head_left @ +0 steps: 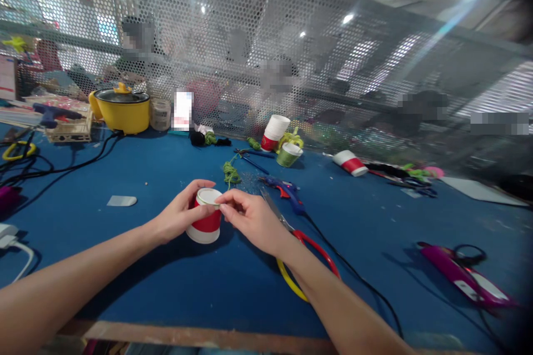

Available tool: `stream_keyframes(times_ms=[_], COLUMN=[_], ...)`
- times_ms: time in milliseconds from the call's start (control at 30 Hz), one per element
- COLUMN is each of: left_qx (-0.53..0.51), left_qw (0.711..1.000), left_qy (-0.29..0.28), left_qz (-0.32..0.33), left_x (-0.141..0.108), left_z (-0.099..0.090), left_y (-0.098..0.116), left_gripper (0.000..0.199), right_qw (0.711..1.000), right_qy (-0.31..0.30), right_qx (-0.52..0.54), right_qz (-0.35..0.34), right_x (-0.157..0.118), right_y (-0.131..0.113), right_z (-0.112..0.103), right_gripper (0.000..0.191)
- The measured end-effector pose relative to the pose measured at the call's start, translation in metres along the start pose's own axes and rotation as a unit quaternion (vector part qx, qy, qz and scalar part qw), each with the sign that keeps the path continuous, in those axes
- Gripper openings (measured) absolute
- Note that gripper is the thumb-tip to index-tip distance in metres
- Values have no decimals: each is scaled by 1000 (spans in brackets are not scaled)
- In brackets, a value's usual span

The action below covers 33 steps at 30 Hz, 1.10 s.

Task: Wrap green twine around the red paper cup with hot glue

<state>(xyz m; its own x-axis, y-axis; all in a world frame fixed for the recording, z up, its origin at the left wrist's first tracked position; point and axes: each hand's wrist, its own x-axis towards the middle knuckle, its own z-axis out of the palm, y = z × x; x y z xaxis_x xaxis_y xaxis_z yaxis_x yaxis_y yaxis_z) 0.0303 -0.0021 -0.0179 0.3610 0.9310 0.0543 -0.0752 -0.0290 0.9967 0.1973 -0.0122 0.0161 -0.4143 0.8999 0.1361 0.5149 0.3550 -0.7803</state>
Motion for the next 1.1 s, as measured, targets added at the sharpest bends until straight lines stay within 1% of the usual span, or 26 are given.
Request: stream_keyframes(times_ms=[200,533,900,1100], left_qx=[-6,-27,-75,-83], left_qw=[1000,999,996,995], left_qy=[-6,-13,-4,2], left_qz=[-3,-11,-38,-46], left_x=[-2,0,-2,-2], left_z=[0,-1,0,1], left_y=[-1,-4,-2,0], left_gripper=[40,41,47,49], right_qw=[1000,1000,1000,1000], right_qy=[2,5,1,-1], right_qx=[-7,-13,-14,-11], right_qz=[-8,-4,1,4], right_x=[1,-1,-1,-1], right_y=[-1,-2,-2,-3], right_z=[0,-1,-1,-1], right_gripper=[17,16,18,18])
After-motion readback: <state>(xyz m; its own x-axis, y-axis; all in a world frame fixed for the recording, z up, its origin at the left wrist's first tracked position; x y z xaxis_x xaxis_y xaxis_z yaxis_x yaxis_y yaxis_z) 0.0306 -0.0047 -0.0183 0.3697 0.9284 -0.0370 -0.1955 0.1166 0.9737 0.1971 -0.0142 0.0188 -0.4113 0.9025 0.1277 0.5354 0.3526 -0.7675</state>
